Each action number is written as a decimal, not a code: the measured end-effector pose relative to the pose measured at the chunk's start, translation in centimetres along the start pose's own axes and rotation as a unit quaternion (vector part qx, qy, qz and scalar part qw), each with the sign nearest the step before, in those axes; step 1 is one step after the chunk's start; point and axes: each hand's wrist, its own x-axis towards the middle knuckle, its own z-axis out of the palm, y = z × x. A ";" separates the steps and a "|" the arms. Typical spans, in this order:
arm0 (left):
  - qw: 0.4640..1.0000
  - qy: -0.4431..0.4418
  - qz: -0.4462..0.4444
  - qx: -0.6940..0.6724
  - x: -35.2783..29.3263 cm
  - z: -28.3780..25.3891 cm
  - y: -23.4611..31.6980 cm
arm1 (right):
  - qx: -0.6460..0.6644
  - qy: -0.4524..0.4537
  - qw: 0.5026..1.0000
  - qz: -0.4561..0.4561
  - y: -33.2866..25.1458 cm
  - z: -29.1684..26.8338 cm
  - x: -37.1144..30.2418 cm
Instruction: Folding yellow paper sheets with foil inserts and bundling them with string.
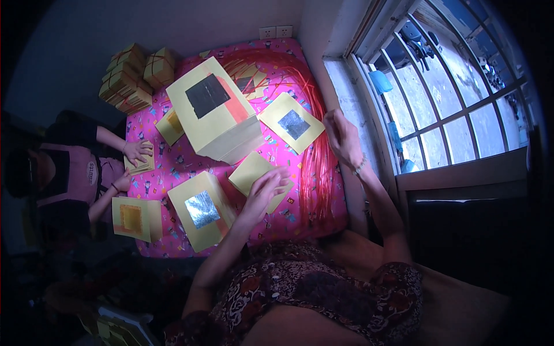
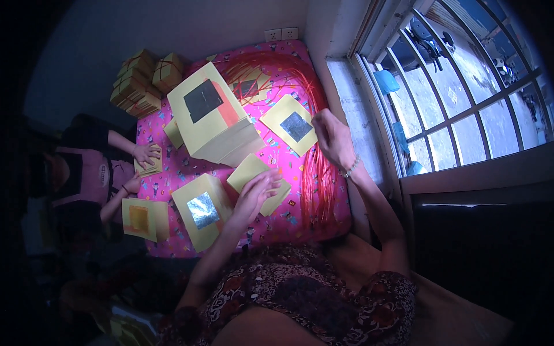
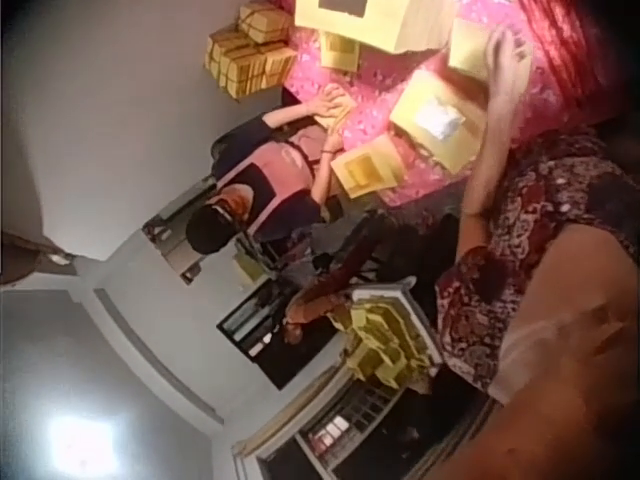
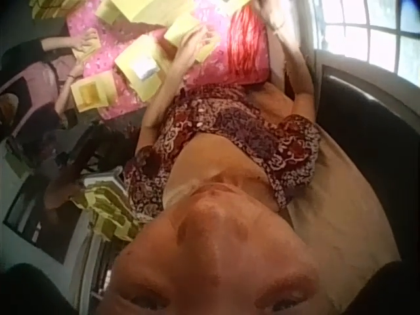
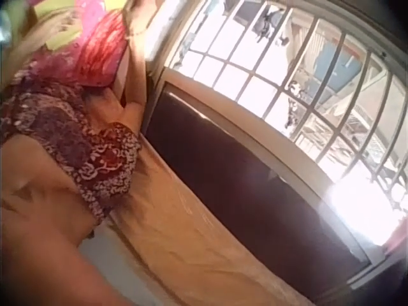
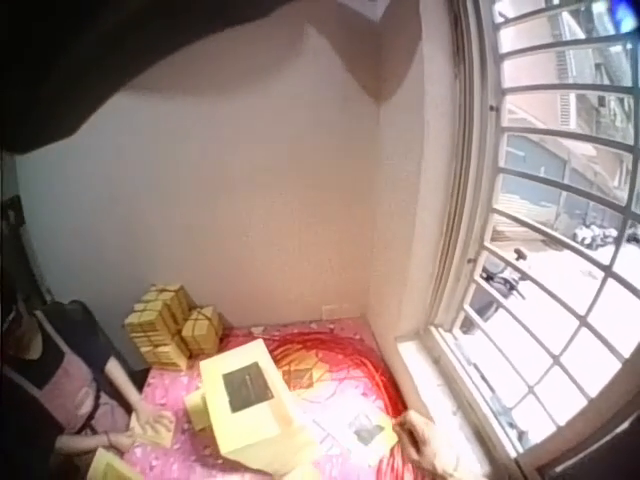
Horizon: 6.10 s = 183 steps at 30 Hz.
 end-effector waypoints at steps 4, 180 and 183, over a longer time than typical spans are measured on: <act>0.952 -0.145 -0.024 -0.268 4.1 2.8 2.8 | 0.023 -0.236 0.966 -0.105 -6.6 -2.9 -3.7; 0.910 0.115 0.079 0.390 3.5 -7.0 -8.1 | 0.232 -0.074 0.931 0.273 7.7 17.6 -14.5; 0.909 0.121 0.070 0.393 3.5 -6.4 -7.7 | 0.281 -0.146 0.896 0.311 8.4 18.4 -14.7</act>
